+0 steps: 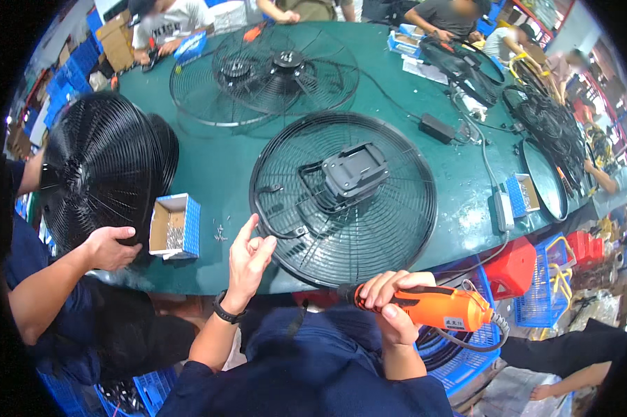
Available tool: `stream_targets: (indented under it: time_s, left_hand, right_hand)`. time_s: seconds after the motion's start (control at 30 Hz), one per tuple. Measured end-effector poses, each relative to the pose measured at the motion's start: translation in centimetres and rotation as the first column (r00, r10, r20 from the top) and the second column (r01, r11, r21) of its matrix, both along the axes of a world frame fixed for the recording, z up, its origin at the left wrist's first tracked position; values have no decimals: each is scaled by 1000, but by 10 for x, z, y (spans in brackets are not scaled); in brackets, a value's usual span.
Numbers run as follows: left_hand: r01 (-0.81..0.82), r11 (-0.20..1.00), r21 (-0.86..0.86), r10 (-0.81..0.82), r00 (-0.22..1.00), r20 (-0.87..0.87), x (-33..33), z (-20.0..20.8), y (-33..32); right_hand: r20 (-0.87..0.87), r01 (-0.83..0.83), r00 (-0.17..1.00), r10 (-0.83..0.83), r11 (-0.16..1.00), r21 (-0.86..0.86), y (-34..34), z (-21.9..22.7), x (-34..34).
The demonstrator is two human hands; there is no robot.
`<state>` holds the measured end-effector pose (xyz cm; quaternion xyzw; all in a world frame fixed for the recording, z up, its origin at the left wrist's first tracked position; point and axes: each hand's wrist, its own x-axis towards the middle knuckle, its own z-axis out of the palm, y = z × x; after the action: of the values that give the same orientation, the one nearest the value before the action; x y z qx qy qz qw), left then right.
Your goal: Assemble a protective grill and attachment brackets onto an industrial fan unit using screws and an electric screwdriver.
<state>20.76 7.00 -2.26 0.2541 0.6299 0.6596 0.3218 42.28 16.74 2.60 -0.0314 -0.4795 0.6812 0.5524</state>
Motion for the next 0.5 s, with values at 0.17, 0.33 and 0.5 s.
stream_targets:
  time_s: [0.17, 0.33, 0.5]
  left_hand:
    - [-184, 981, -59, 148, 912, -382, 7, -8, 41]
    - [-176, 983, -46, 132, 864, -486, 6, 4, 35]
    - [-71, 996, -54, 53, 957, -285, -42, 0, 38]
  right_hand:
    - [9, 90, 996, -91, 993, 74, 0, 4, 31]
    - [7, 206, 978, -210, 965, 161, 5, 14, 56]
    - [18, 242, 967, -254, 942, 233, 12, 12, 71]
